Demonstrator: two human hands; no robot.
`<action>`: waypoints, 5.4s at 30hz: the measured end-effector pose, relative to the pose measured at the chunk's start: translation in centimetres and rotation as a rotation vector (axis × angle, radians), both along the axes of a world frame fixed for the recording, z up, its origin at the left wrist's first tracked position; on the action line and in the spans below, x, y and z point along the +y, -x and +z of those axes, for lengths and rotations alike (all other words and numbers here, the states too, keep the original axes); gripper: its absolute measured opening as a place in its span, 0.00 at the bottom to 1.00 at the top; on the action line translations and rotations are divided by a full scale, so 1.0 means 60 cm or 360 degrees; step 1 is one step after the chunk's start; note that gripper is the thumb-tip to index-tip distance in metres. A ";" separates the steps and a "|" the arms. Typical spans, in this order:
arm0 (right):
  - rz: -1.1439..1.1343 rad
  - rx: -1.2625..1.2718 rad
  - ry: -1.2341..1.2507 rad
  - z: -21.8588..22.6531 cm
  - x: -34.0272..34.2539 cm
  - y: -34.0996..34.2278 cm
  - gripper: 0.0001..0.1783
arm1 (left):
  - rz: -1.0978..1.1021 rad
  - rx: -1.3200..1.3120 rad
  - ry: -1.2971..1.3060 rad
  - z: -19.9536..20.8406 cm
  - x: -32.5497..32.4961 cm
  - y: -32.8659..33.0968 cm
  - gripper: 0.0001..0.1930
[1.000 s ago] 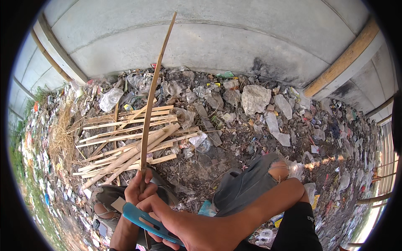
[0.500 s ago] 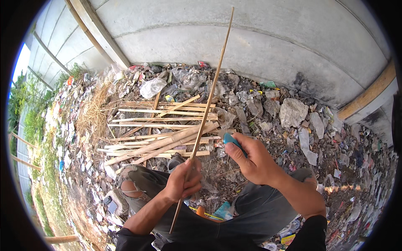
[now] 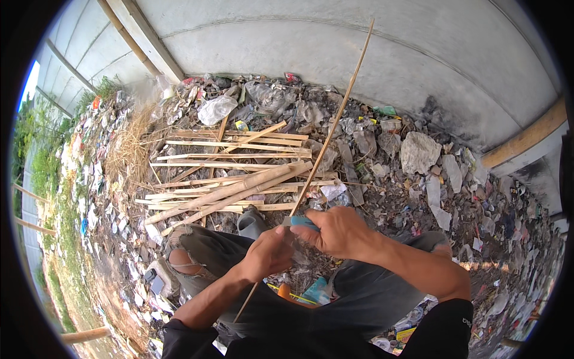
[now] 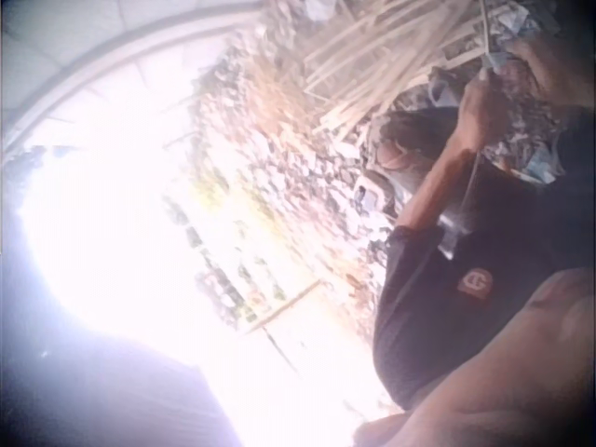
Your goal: The person sits on the ground and uses a utility knife to shave thin strips of wood from a long bamboo pole. They hold the pole with one hand and scrape the blade along its length to remove the outer layer, creating a pile of wood shavings.
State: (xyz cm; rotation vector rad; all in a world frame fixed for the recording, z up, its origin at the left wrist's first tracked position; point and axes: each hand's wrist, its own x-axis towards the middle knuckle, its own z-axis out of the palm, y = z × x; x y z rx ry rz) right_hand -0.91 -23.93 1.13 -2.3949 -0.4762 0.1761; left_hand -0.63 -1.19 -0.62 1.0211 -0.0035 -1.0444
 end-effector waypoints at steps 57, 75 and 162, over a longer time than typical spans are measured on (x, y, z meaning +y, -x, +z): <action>-0.1286 -0.0642 -0.0135 0.004 -0.280 -0.098 0.36 | -0.0417 0.0171 0.0321 0.016 0.007 0.005 0.25; -0.0159 -0.0263 -0.0055 0.003 -0.019 0.017 0.28 | -0.0111 0.0182 -0.0007 0.018 -0.001 -0.004 0.24; -0.0079 0.0076 -0.0157 -0.008 -0.002 0.035 0.33 | 0.0141 -0.0320 -0.0122 -0.007 -0.012 0.012 0.29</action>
